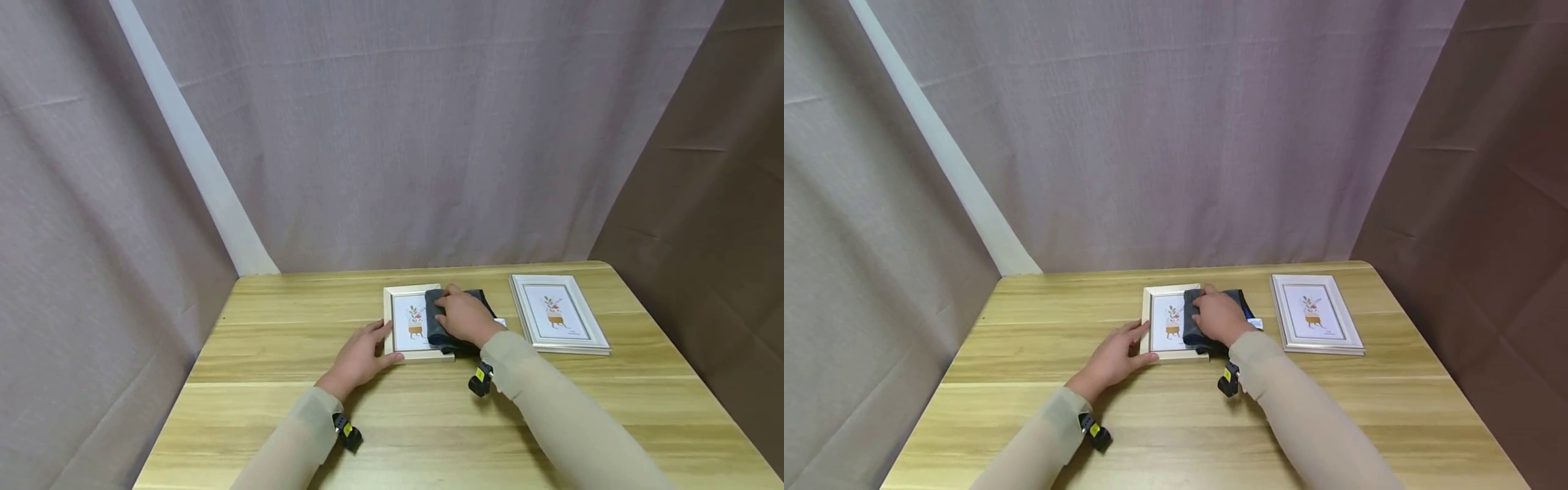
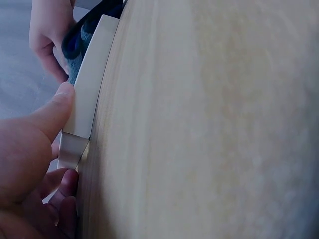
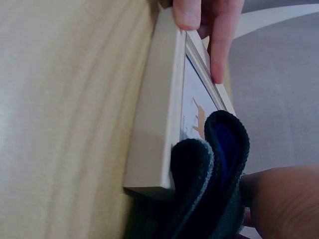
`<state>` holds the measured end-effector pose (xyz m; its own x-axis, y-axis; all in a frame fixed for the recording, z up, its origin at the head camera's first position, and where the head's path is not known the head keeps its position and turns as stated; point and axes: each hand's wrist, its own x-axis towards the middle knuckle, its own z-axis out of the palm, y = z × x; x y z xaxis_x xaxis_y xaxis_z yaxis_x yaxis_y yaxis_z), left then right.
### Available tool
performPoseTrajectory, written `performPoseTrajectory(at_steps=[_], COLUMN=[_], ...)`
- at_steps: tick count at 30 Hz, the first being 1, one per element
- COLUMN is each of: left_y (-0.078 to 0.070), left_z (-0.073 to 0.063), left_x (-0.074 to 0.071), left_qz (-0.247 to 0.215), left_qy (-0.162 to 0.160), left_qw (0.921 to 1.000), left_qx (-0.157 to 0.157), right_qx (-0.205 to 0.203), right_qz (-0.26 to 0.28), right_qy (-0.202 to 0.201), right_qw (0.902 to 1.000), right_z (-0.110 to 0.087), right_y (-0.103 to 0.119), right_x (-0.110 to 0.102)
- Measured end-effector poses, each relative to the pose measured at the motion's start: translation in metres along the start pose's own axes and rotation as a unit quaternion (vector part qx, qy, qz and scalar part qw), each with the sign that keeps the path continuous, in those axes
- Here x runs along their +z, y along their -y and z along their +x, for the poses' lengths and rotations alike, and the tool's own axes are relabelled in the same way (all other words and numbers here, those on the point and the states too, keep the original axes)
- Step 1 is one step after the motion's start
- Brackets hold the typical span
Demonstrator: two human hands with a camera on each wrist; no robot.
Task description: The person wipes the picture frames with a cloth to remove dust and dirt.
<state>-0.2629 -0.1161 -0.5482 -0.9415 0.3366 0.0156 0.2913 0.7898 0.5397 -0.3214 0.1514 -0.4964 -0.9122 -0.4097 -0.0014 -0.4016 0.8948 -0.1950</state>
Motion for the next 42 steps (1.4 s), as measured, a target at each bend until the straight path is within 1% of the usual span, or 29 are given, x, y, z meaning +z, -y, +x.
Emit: performPoseTrajectory(at_steps=[6,16,27,32,36,42], left_y=[-0.001,0.001,0.000,0.001,0.000,0.000], left_z=[0.000,-0.001,-0.001,0.001,0.001,0.000], left_x=[0.000,0.002,0.001,0.002,0.002,0.001], left_qz=[-0.006,0.002,-0.003,0.005,0.014,0.021], left_qy=[0.001,-0.003,0.004,0.006,0.009,0.012], left_qw=[1.0000,1.0000,1.0000,1.0000,0.9999,0.9997], left_qx=[-0.001,-0.003,-0.004,-0.001,-0.002,-0.002], right_qx=[-0.011,-0.030,-0.038,-0.050,-0.068,-0.075], right_qz=[-0.010,-0.014,-0.011,-0.018,-0.029,-0.045], right_qy=[-0.006,-0.013,-0.021,-0.031,-0.042,-0.049], right_qw=[0.9999,0.9994,0.9990,0.9981,0.9964,0.9949], right_z=[-0.015,-0.039,-0.062,-0.071,-0.080,-0.090], right_y=[0.005,0.013,0.021,0.024,0.029,0.036], right_x=[0.000,0.005,0.005,0.006,0.005,0.006])
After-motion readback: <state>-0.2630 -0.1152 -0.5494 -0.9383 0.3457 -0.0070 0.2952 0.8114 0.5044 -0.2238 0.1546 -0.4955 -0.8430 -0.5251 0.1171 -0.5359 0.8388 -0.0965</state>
